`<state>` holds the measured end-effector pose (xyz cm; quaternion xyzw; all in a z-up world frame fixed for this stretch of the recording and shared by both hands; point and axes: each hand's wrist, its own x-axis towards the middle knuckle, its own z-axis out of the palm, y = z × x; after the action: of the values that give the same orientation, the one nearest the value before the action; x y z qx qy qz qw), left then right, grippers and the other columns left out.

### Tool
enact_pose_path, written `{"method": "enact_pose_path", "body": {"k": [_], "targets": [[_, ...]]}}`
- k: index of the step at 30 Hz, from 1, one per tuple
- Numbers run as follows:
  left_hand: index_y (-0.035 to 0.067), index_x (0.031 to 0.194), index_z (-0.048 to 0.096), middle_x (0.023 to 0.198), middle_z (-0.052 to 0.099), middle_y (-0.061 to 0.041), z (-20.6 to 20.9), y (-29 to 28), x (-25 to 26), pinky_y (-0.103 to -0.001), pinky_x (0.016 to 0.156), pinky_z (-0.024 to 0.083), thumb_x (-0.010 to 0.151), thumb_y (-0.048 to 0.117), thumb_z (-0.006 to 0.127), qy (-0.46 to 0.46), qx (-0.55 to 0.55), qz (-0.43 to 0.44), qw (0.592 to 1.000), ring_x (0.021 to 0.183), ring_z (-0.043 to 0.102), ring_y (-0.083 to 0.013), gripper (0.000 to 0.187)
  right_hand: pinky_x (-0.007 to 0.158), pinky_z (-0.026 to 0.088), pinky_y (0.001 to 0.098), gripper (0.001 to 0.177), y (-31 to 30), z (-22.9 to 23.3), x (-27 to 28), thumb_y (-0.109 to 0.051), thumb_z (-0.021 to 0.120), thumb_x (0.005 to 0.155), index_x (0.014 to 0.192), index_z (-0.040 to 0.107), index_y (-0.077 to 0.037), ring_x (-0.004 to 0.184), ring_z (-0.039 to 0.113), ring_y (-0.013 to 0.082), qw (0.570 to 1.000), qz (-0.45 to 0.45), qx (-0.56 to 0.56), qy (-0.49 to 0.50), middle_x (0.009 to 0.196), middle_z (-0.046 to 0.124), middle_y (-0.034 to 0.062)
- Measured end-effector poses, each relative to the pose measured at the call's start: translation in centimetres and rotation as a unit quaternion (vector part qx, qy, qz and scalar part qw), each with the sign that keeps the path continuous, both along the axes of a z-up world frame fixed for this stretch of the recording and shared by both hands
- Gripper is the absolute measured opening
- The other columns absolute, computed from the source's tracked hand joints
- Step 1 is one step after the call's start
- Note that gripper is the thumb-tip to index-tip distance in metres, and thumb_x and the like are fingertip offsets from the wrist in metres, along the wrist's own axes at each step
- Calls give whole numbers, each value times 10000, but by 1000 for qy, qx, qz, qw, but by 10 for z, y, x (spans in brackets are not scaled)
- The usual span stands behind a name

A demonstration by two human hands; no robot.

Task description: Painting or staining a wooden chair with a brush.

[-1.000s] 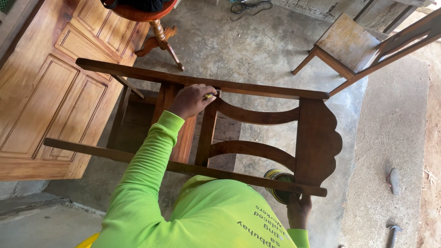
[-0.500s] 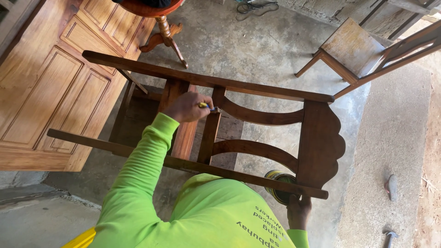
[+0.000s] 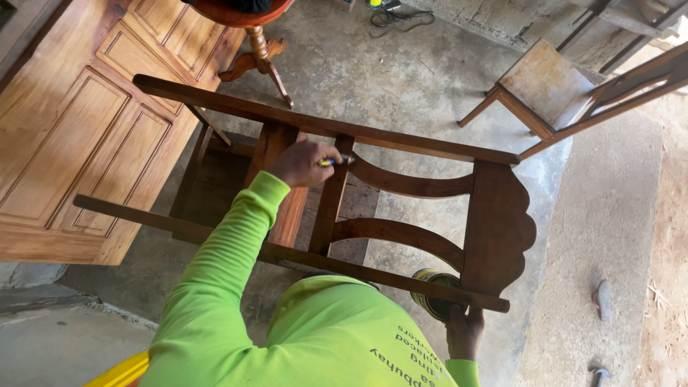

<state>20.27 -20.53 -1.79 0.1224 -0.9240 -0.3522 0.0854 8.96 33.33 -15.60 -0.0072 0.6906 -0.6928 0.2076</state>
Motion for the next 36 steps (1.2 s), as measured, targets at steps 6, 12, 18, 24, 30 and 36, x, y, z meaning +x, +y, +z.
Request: {"method": "enact_pose_path", "body": {"k": [6, 12, 18, 24, 30, 36], "targets": [[95, 984, 780, 778, 764, -82, 33, 28, 42, -341, 602, 549, 856, 169, 673, -86, 93, -47, 991, 608, 669, -163, 183, 546, 420, 242, 614, 10, -17, -9, 103, 538, 888, 1488, 464, -4, 744, 518, 101, 1000, 9, 2, 5, 1153, 597, 83], [105, 1004, 789, 799, 774, -95, 33, 19, 35, -353, 603, 550, 896, 169, 633, -190, 154, -83, 966, 610, 663, -190, 200, 573, 445, 236, 666, 6, -19, -9, 117, 510, 865, 1511, 437, -28, 819, 561, 91, 1000, 7, -10, 10, 1213, 578, 83], [118, 1041, 765, 918, 777, -94, 12, -11, -4, -353, 657, 612, 930, 177, 634, -81, 94, -55, 991, 686, 724, -201, 181, 584, 460, 250, 588, 6, -16, -7, 105, 525, 884, 1459, 477, -10, 791, 553, 106, 1000, 6, 7, 7, 1183, 592, 93], [90, 1039, 763, 931, 768, -120, -3, -14, -24, -426, 760, 580, 881, 189, 698, 72, -33, 7, 997, 824, 731, -293, 197, 573, 432, 251, 615, 5, -9, -2, 90, 526, 897, 1501, 481, -21, 743, 507, 114, 999, 16, 21, 27, 1144, 585, 102], [102, 995, 760, 885, 759, -112, -7, 4, -8, -430, 790, 578, 860, 221, 694, 65, -38, 31, 997, 828, 732, -299, 191, 679, 519, 245, 611, -2, -2, -3, 104, 512, 856, 1456, 471, 1, 908, 602, 82, 998, 18, 33, 48, 1230, 593, 84], [108, 937, 757, 886, 768, -104, 16, 41, 37, -418, 738, 574, 837, 252, 704, 11, -12, -3, 1000, 792, 740, -284, 183, 594, 453, 251, 589, 4, -8, -3, 83, 529, 891, 1471, 503, -18, 765, 535, 99, 999, 24, 4, 38, 1147, 599, 78]]}}
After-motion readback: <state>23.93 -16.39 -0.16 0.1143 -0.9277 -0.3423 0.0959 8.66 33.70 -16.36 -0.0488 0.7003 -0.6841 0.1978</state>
